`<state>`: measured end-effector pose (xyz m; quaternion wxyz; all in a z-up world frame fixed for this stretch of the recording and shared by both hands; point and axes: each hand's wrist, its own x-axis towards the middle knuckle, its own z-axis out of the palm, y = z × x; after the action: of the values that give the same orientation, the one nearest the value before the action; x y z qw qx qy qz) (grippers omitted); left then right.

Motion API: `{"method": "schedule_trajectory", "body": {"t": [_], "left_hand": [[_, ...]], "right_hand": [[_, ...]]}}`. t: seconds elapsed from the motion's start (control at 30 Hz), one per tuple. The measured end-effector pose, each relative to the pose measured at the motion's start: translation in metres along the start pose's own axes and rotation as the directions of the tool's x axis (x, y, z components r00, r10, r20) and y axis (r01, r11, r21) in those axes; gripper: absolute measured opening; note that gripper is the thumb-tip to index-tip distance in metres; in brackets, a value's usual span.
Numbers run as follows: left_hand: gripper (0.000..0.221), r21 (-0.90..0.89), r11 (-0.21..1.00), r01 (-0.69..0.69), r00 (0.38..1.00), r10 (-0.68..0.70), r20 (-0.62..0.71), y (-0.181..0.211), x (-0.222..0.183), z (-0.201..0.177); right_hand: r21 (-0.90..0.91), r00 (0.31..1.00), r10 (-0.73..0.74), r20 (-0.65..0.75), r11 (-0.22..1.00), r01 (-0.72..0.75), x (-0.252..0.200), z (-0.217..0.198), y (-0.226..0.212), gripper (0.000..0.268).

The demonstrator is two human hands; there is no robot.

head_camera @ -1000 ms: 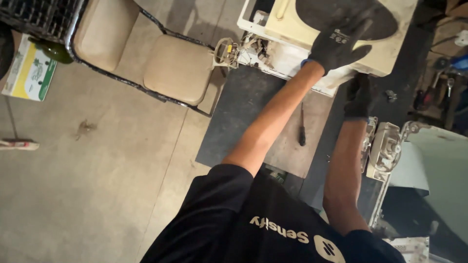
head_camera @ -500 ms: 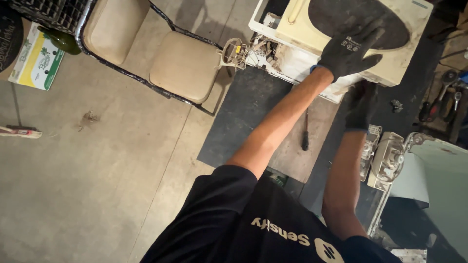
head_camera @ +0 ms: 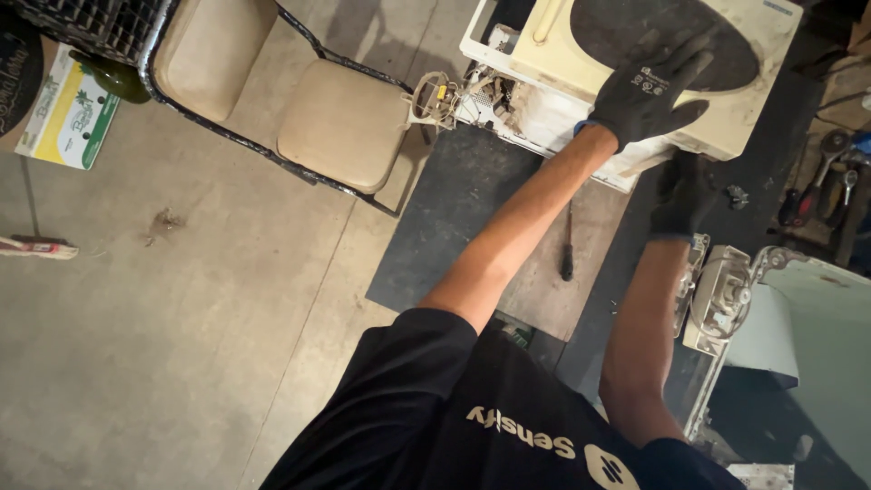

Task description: Dismantling a microwave oven by removing the door and internal components using hands and a screwdriver.

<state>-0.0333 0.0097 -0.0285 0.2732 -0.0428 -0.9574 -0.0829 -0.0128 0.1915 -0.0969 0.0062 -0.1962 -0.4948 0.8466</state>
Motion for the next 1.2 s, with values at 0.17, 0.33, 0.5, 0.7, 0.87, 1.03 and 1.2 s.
{"method": "schedule_trajectory", "body": {"t": [0.17, 0.33, 0.5, 0.7, 0.87, 1.03, 1.2], "left_hand": [[0.070, -0.017, 1.000, -0.001, 1.000, 0.002, 0.029, 0.002, -0.002, -0.001], [0.072, -0.011, 1.000, -0.002, 1.000, 0.002, 0.017, 0.003, -0.002, -0.002], [0.077, -0.199, 0.980, -0.026, 0.998, 0.037, 0.052, -0.001, 0.000, 0.022], [0.066, -0.182, 0.971, -0.156, 0.971, 0.118, -0.207, -0.009, -0.003, 0.013], [0.060, -0.203, 0.975, -0.094, 0.986, 0.064, -0.153, -0.007, -0.004, -0.014], [0.035, -0.354, 0.931, -0.085, 0.971, -0.002, -0.241, -0.010, -0.012, -0.053], [0.032, -0.664, 0.748, -0.009, 0.993, -0.071, -0.095, -0.027, -0.046, -0.124]], "right_hand": [[-0.255, 0.967, -0.251, 0.035, 0.934, 0.251, -0.028, 0.014, -0.009, 0.042], [-0.269, 0.992, -0.124, 0.031, 0.955, 0.128, -0.041, 0.019, -0.016, 0.019], [0.289, 0.899, -0.385, 0.208, 0.902, 0.320, 0.080, -0.060, 0.065, 0.027], [-0.662, 0.555, -0.362, 0.749, -0.365, 0.655, 0.028, -0.118, 0.098, 0.017], [-0.802, 0.794, -0.129, 0.594, -0.017, 0.598, -0.060, -0.111, 0.111, 0.009], [-0.769, 0.764, -0.140, 0.630, 0.021, 0.639, -0.037, -0.136, 0.123, 0.012], [-0.704, 0.656, -0.315, 0.686, -0.058, 0.708, 0.021, -0.145, 0.090, 0.036]]}}
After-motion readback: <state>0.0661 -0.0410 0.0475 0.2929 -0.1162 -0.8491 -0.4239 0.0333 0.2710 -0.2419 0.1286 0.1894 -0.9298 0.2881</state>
